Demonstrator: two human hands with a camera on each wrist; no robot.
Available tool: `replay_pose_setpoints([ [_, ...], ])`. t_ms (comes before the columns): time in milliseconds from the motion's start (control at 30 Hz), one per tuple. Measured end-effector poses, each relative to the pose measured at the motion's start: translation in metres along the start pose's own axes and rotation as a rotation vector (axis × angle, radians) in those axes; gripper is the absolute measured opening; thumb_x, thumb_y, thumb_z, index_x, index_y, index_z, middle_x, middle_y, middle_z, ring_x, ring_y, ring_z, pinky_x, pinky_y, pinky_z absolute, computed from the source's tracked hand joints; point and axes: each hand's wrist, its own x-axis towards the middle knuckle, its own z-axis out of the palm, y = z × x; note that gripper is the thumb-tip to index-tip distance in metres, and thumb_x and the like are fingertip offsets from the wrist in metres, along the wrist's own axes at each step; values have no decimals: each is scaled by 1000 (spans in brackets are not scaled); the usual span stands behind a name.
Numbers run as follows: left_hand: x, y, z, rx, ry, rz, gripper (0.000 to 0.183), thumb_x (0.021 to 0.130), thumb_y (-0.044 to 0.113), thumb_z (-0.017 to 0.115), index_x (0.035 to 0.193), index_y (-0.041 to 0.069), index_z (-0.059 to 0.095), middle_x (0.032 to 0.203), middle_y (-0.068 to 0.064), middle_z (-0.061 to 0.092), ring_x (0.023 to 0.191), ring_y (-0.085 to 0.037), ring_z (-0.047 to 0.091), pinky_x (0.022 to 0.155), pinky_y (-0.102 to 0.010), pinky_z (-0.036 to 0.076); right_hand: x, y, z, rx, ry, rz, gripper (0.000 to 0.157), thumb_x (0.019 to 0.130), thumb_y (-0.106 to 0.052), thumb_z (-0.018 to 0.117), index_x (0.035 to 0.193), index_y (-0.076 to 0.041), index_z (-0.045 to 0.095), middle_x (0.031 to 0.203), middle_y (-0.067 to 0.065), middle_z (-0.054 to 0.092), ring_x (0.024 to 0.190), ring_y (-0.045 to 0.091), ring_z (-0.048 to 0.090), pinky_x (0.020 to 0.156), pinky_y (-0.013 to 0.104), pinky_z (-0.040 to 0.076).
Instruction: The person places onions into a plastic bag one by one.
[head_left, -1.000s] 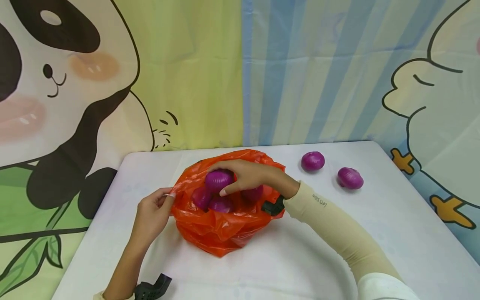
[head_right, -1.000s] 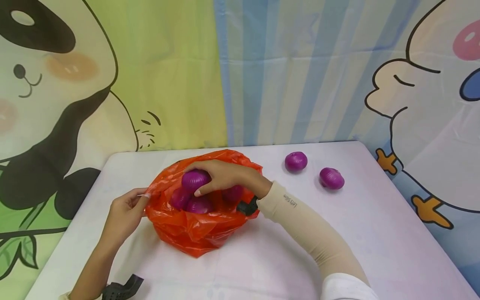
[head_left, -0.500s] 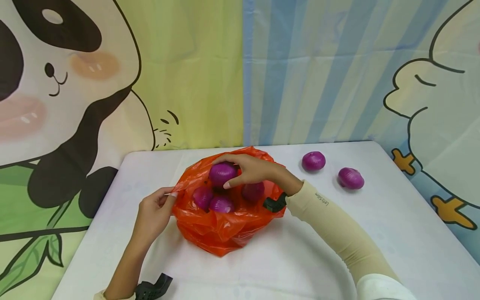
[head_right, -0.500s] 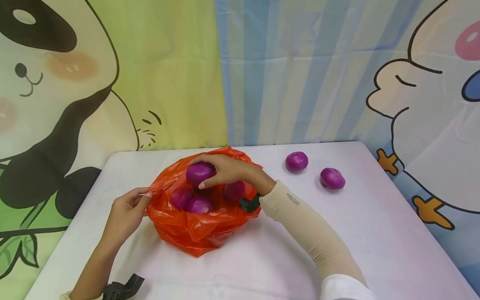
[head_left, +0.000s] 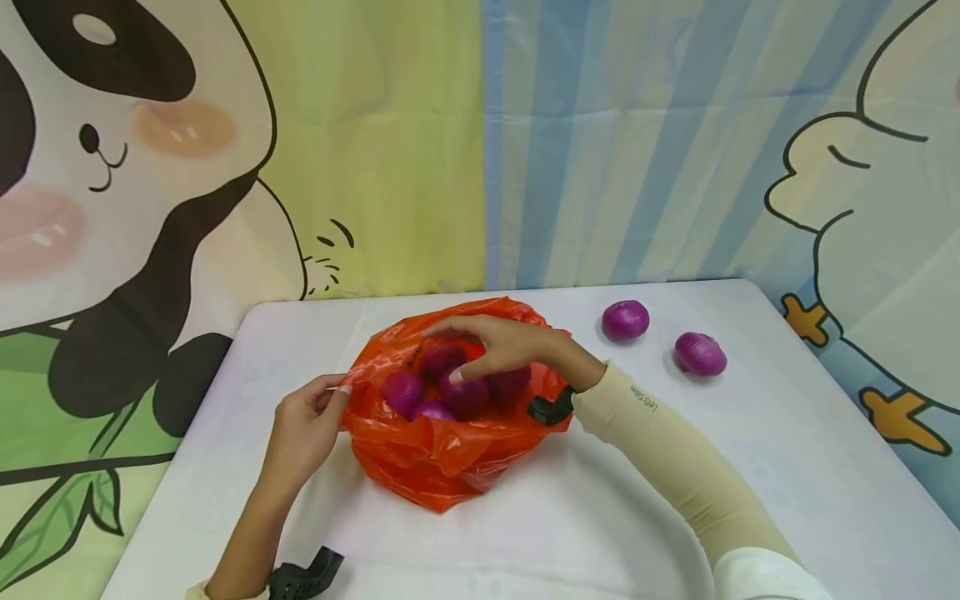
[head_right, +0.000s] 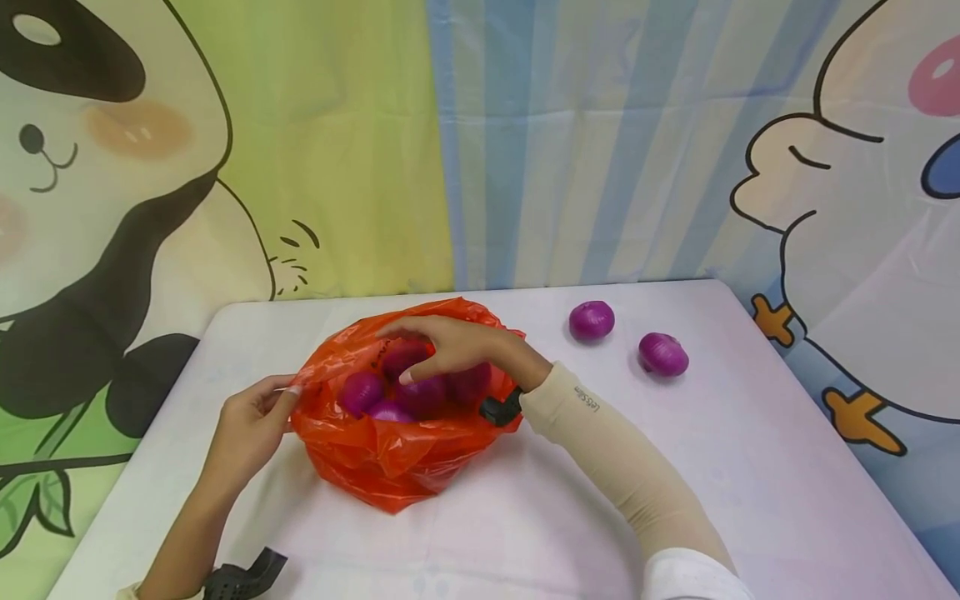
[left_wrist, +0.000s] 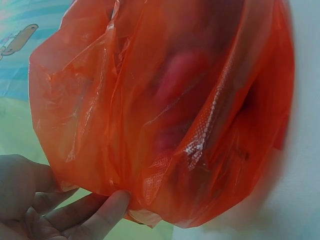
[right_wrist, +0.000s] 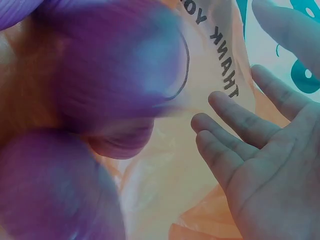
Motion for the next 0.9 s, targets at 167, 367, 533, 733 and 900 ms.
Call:
replay_pose_setpoints([
  [167, 0, 1, 0, -4, 1, -2, 31, 102, 23, 51, 120, 1, 65, 98, -15, 71, 75, -22, 69, 66, -22, 57, -2, -3, -1, 10, -7, 30, 68, 88, -32, 73, 146, -13, 42, 141, -2, 47, 135, 29, 38, 109, 49, 33],
  [367, 0, 3, -1, -10, 1, -3, 32, 102, 24, 52, 120, 1, 65, 98, -16, 71, 75, -22, 69, 66, -21, 56, -3, 0, -2, 25, -5, 18, 66, 89, -32, 72, 145, -12, 43, 140, -1, 48, 134, 30, 38, 109, 50, 33],
  [533, 0, 2, -1, -8, 4, -1, 32, 102, 23, 52, 120, 1, 65, 98, -16, 71, 75, -22, 69, 66, -21, 56, -4, 1, -3, 36, -5, -5, 64, 89, -30, 72, 144, -13, 44, 139, -2, 49, 134, 30, 39, 110, 49, 32],
  [733, -2, 1, -1, -13, 3, 1, 31, 102, 23, 52, 119, 1, 65, 98, -17, 71, 75, -22, 69, 66, -21, 56, -9, 0, -6, 93, -7, -15, 61, 92, -25, 69, 145, -9, 42, 140, -1, 49, 135, 29, 40, 111, 45, 31],
  [900, -2, 1, -1, -14, 10, 8, 30, 101, 21, 52, 118, 0, 65, 99, -18, 71, 76, -23, 69, 66, -22, 57, -15, -4, -11, 176, 19, -29, 57, 94, -20, 66, 144, -9, 43, 139, 1, 52, 133, 30, 42, 110, 42, 34],
])
